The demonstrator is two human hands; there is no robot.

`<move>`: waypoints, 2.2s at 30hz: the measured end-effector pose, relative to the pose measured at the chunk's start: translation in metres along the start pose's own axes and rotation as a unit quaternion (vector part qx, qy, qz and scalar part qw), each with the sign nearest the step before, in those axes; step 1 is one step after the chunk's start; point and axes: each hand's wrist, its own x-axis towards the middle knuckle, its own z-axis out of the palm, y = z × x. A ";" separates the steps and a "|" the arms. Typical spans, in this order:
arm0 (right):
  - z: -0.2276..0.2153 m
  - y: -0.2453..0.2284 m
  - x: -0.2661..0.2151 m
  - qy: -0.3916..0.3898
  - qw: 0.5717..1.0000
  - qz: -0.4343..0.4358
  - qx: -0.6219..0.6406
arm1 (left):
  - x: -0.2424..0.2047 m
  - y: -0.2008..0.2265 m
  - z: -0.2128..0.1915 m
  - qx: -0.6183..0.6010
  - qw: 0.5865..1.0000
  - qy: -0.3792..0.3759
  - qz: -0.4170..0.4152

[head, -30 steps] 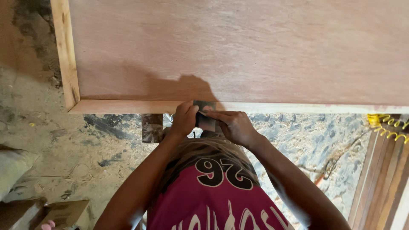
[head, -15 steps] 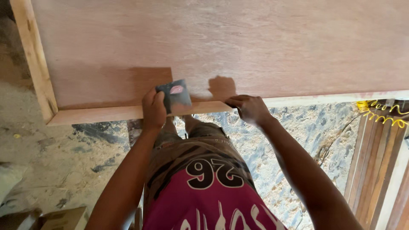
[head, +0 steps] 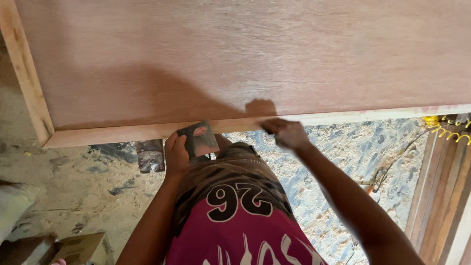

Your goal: The person applies wood filler to the edges and gaps of a wooden frame using a small scraper and their fingers, then sands down the surface and applies a dark liquid by hand with a stick.

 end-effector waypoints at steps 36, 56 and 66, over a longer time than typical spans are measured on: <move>0.002 -0.128 0.072 0.057 0.997 -0.026 0.038 | -0.019 -0.020 -0.058 0.079 0.993 0.076 0.032; 0.005 -0.212 0.113 0.073 0.997 -0.020 0.013 | -0.002 -0.004 -0.127 0.040 0.996 0.029 0.075; 0.013 -0.239 0.134 0.095 0.995 0.020 0.007 | -0.003 0.020 -0.167 -0.009 1.000 -0.005 0.007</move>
